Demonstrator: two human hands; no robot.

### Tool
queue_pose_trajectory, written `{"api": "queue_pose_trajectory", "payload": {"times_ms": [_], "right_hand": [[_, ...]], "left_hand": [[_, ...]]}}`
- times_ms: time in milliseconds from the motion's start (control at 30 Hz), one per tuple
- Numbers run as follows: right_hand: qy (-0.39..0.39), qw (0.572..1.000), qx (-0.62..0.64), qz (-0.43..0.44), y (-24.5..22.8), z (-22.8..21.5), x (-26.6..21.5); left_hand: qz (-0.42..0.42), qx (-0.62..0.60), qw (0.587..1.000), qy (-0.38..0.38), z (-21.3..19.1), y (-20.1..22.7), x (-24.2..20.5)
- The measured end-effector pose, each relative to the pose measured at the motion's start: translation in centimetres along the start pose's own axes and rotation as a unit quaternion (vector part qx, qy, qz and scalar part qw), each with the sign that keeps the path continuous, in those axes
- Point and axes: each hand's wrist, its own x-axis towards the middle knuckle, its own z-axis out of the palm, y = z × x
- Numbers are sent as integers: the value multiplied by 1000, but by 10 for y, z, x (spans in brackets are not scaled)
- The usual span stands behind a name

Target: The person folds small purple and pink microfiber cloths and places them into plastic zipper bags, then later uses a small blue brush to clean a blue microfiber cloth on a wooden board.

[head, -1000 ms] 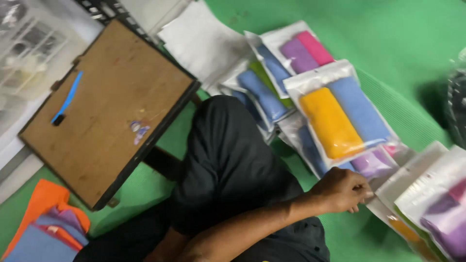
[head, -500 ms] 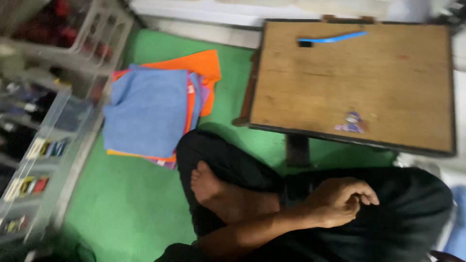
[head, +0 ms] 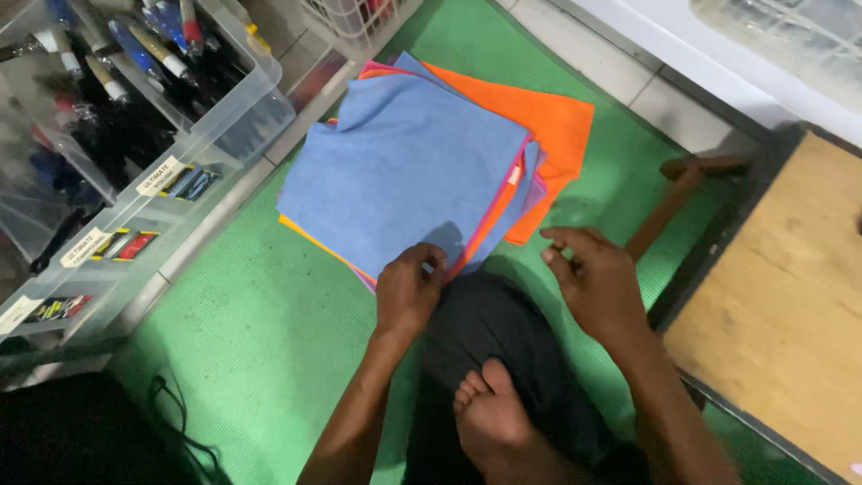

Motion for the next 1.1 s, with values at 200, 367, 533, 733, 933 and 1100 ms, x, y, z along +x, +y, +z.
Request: {"api": "queue_pose_trajectory", "payload": {"times_ms": [200, 367, 533, 733, 933, 1100], "right_hand": [[14, 996, -77, -43, 53, 71, 116], [116, 971, -185, -96, 75, 96, 158], [108, 979, -162, -56, 71, 107, 164], [136, 987, -69, -57, 49, 106, 162], [139, 984, 110, -27, -17, 37, 132], [201, 956, 210, -46, -45, -64, 86]], "left_hand": [[124, -16, 990, 61, 50, -30, 97], [303, 18, 950, 72, 69, -5, 184], [385, 62, 921, 18, 88, 6, 231], [405, 46, 912, -50, 50, 23, 235], [452, 59, 890, 34, -25, -1, 234], [452, 105, 878, 113, -108, 36, 201]]}}
